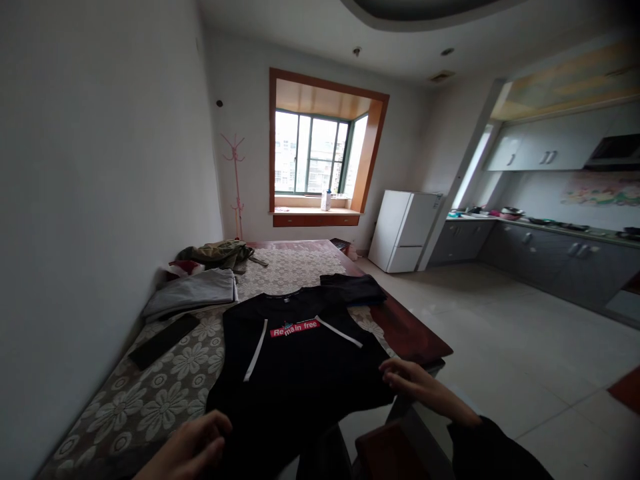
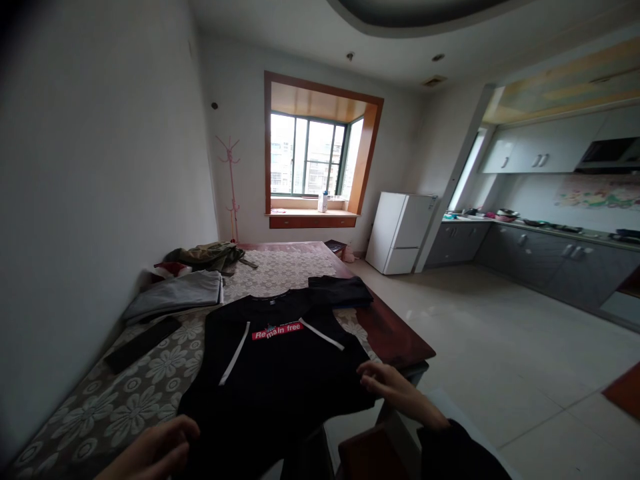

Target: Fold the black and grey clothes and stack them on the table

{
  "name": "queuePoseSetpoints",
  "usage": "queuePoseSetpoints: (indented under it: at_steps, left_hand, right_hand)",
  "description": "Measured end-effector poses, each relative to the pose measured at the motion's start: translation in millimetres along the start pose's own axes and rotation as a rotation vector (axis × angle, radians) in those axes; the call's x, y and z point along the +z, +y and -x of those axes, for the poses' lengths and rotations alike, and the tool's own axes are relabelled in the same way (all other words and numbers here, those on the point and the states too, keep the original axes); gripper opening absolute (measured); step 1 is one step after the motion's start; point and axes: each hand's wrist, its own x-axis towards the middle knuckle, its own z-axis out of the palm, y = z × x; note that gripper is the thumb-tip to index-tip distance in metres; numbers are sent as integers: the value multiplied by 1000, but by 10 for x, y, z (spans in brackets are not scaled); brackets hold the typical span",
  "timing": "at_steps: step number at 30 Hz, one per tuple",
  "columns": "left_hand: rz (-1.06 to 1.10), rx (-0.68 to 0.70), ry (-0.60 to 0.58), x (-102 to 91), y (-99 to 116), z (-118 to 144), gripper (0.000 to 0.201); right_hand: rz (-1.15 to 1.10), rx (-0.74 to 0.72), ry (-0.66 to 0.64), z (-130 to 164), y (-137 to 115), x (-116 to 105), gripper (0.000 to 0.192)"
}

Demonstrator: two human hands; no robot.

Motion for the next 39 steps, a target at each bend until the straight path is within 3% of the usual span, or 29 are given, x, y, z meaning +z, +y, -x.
queuePoseSetpoints:
  at_steps: [4, 8, 12, 17, 23, 30, 35, 39]
  left_hand:
    - [-37, 46, 212, -405, 50, -575, 40]
    - [-154, -42, 393, -720, -64, -1246, 39]
    - [-223, -71, 460, -834, -163, -1795, 37]
    - [-204, -82, 513, -881, -189, -2215, 32]
    - [-153, -127, 577, -993, -276, -2438, 24]
    - [16, -195, 469, -1155, -290, -2543, 44]
    - [70, -109, 365, -1117, -203, -2447, 57]
    - [-2, 19, 319, -1076, -184, -2371, 51]
  right_hand:
    - [143, -138, 228, -810, -73, -79, 32]
    - [296, -103, 359, -1638, -62, -86, 27]
    - [359, -36, 441, -2301, -38, -82, 34]
    - [433, 83, 516, -2814, -4, -115, 40]
    - [431, 169, 480, -3162, 77, -172, 16]
    - [282, -35, 378, -3279, 138, -248, 20]
    - [176, -180, 277, -3173, 147, -289, 20]
    - [119, -208, 195, -3106, 141, -279, 26]
